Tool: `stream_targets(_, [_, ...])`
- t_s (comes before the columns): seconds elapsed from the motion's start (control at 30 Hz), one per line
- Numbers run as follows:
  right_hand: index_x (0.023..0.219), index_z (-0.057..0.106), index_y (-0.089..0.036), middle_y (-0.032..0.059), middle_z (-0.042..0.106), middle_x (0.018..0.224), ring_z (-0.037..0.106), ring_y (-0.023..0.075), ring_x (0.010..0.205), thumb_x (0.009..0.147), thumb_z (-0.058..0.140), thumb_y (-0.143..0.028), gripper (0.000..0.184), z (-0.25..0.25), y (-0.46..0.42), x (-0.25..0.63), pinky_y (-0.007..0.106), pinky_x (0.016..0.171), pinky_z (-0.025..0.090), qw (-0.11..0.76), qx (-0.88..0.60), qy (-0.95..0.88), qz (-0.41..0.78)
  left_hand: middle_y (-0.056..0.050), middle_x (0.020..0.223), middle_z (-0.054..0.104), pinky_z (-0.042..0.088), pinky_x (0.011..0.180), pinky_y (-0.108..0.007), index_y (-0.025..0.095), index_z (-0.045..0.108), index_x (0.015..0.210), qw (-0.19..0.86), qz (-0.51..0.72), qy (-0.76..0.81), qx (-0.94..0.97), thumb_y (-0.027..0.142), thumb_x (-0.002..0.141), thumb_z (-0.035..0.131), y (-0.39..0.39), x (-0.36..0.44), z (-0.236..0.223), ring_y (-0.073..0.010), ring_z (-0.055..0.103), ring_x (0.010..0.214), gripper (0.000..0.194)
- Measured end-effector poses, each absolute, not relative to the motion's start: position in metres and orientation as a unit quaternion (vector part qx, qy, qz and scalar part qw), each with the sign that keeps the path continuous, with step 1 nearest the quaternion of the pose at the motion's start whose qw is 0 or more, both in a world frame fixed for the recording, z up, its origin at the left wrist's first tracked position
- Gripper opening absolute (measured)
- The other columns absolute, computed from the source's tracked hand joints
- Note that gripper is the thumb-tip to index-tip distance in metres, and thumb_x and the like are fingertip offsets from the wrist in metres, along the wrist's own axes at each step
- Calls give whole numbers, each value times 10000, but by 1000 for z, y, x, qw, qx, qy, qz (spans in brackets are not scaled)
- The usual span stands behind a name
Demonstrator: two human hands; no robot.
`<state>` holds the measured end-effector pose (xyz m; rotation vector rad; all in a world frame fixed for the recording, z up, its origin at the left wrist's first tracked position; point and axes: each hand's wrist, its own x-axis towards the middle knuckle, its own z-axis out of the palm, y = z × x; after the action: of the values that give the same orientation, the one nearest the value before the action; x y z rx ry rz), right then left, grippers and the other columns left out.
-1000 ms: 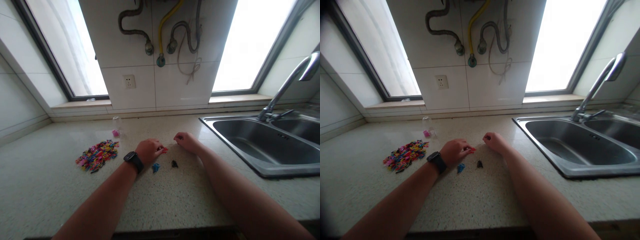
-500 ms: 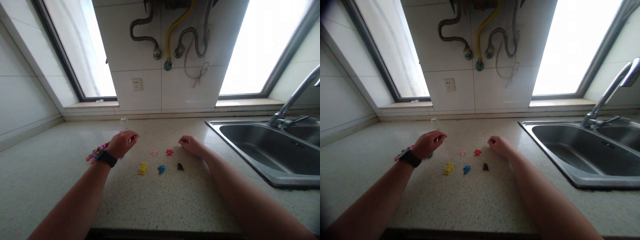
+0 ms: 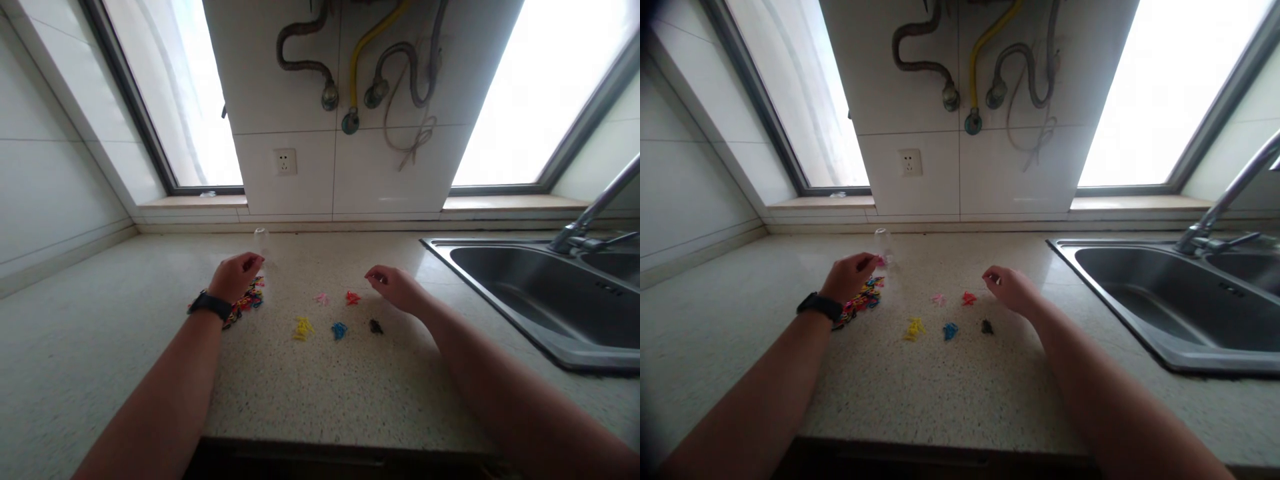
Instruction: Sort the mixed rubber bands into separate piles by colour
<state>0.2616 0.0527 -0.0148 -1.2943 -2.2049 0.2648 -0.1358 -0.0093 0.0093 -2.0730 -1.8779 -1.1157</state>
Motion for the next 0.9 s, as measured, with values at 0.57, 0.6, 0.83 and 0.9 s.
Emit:
stream_targets(0.57, [1083, 675, -226, 87, 711, 1095, 645, 236, 994, 877, 530, -272, 256, 33, 30, 63, 292, 761, 442, 71, -306, -949, -20, -36, 855, 744, 388, 615, -258, 246, 717, 975, 107, -320, -673, -658, 456, 924, 455, -9, -142, 12, -179, 648, 729, 339])
stream_targets(0.6, [1091, 676, -228, 91, 709, 1105, 646, 239, 1008, 881, 521, -262, 263, 29, 34, 53, 298, 774, 451, 64, -308, -949, -21, -36, 862, 745, 386, 616, -259, 248, 717, 975, 110, -319, -674, -657, 453, 925, 454, -10, -142, 13, -180, 649, 732, 338])
stream_targets(0.83, [1113, 687, -248, 95, 718, 1097, 660, 245, 1012, 871, 589, -408, 307, 13, 53, 7, 309, 796, 493, 54, -336, -940, -9, -39, 842, 737, 389, 614, -259, 255, 717, 969, 116, -320, -677, -652, 444, 929, 451, -8, -144, 11, -184, 650, 736, 329])
stream_targets(0.9, [1083, 700, -251, 95, 724, 1078, 669, 240, 989, 863, 605, -412, 288, 10, 55, 0, 306, 788, 498, 50, -340, -939, -7, -39, 845, 737, 389, 614, -260, 259, 715, 969, 117, -315, -681, -650, 445, 933, 447, -7, -144, 11, -184, 650, 734, 328])
